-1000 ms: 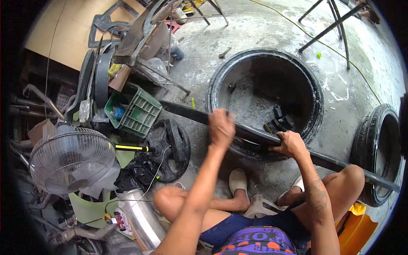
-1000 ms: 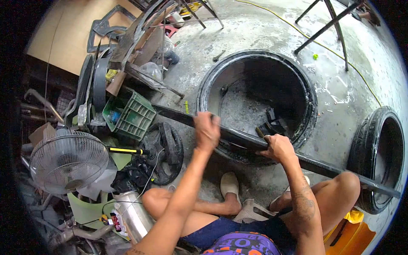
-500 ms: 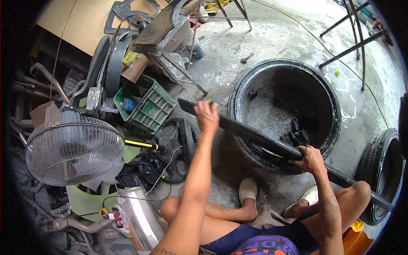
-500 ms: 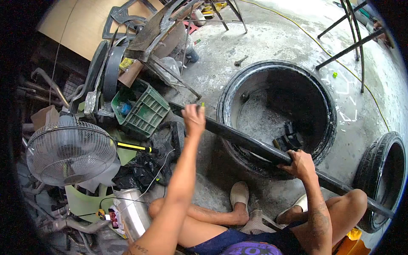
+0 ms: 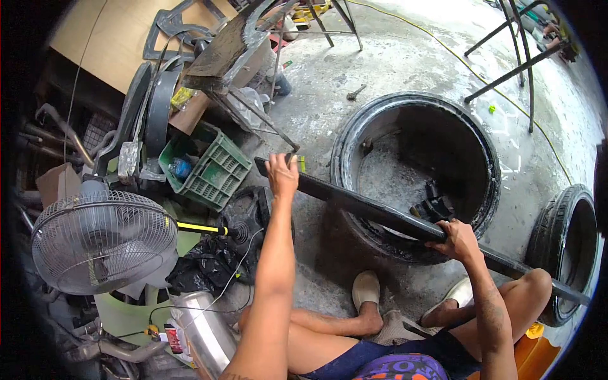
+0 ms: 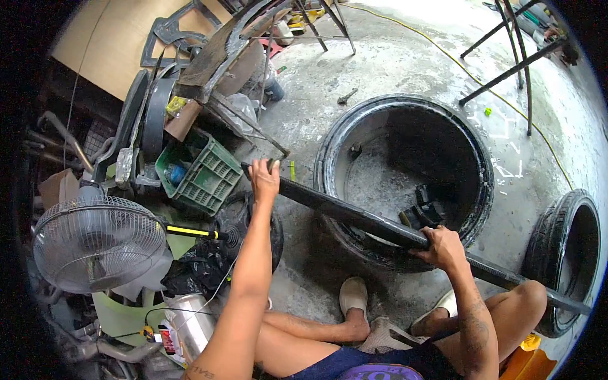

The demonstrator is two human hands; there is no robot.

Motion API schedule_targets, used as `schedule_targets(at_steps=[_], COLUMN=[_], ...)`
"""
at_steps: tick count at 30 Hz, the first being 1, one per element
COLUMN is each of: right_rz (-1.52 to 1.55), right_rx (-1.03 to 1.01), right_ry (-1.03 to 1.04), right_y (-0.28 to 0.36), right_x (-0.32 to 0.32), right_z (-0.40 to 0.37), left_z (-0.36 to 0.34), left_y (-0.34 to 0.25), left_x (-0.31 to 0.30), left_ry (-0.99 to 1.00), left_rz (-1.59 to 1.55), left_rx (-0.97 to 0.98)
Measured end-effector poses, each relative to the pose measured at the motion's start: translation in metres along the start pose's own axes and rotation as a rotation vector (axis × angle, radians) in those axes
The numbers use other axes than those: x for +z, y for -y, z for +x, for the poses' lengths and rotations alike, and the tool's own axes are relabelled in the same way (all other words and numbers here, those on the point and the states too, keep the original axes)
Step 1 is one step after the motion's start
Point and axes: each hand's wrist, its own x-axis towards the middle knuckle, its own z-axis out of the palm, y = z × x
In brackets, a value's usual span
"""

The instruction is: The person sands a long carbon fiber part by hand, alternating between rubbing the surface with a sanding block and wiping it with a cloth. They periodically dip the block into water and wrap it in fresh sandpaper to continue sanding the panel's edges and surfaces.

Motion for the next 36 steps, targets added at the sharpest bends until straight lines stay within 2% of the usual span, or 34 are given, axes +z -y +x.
schedule_targets(at_steps=[2, 3, 4, 5, 6, 8, 10, 12, 13, 14, 15, 16, 18, 20, 22, 23, 24, 25, 26, 28, 31, 33, 36], right_rz=[-0.014, -0.025, -0.031, -0.031, -0.026, -0.014, -0.020, -0.085, -0.041, -0.039, -0.042, -0.045, -0.039, -0.007, 0.046, 0.096, 0.098, 0.110, 0.127, 0.062, -0.023, -0.016, -0.038], right_rx=[-0.017, -0.020, -0.019, -0.010, -0.002, -0.033, -0.040, -0.079, -0.108, -0.098, -0.107, -0.122, -0.062, -0.064, -0.058, -0.056, -0.063, -0.071, -0.078, -0.100, -0.159, -0.226, -0.240], right_ry=[0.015, -0.009, -0.010, 0.006, 0.026, 0.024, 0.020, 0.041, 0.035, 0.029, 0.060, 0.093, 0.120, 0.121, 0.192, 0.261, 0.256, 0.213, 0.170, 0.113, 0.010, -0.066, 0.006], right_y=[0.001, -0.002, -0.002, 0.001, 0.004, 0.000, -0.007, -0.006, -0.011, -0.008, 0.002, 0.009, 0.008, -0.003, -0.009, -0.012, -0.016, -0.020, -0.022, -0.015, -0.005, -0.006, 0.003], right_x=[-0.001, 0.003, 0.000, -0.003, -0.004, 0.003, 0.003, 0.003, 0.007, 0.001, -0.007, -0.012, -0.013, -0.010, -0.017, -0.021, -0.020, -0.018, -0.016, -0.011, 0.007, 0.020, 0.001], right_z=[0.000, -0.001, -0.001, 0.000, -0.001, 0.002, 0.000, 0.001, 0.001, 0.000, 0.000, 0.001, 0.005, 0.009, 0.018, 0.023, 0.024, 0.026, 0.026, 0.022, 0.017, 0.020, 0.016], left_z=[-0.007, -0.019, -0.033, -0.053, -0.071, -0.109, -0.091, -0.060, -0.046, -0.041, -0.038, -0.047, -0.072, -0.104, -0.114, -0.105, -0.090, -0.080, -0.067, -0.053, -0.048, -0.056, -0.084], left_y=[-0.023, -0.070, -0.117, -0.161, -0.210, -0.260, -0.237, -0.177, -0.135, -0.112, -0.107, -0.117, -0.181, -0.240, -0.264, -0.251, -0.238, -0.214, -0.197, -0.166, -0.169, -0.175, -0.213], left_x=[0.010, 0.001, -0.009, -0.012, -0.025, -0.029, -0.030, -0.024, -0.011, -0.007, -0.009, -0.005, -0.013, -0.013, -0.017, -0.013, -0.019, -0.008, -0.011, -0.013, -0.026, -0.018, -0.012], left_ry=[-0.114, -0.059, 0.103, 0.136, 0.296, 0.119, 0.208, 0.135, 0.154, -0.057, -0.090, -0.092, 0.025, 0.045, 0.046, 0.084, 0.161, 0.059, 0.083, 0.069, 0.070, 0.027, 0.009], left_rz=[0.014, -0.109, -0.217, -0.329, -0.354, -0.449, -0.457, -0.278, -0.237, -0.132, -0.072, -0.069, -0.194, -0.300, -0.354, -0.323, -0.315, -0.236, -0.201, -0.235, -0.253, -0.150, -0.276], left_rx=[-0.041, -0.136, -0.157, -0.098, -0.074, 0.169, 0.201, 0.087, -0.063, -0.070, -0.086, -0.081, -0.130, 0.058, 0.186, 0.230, 0.147, 0.118, -0.015, -0.111, -0.075, -0.114, -0.046])
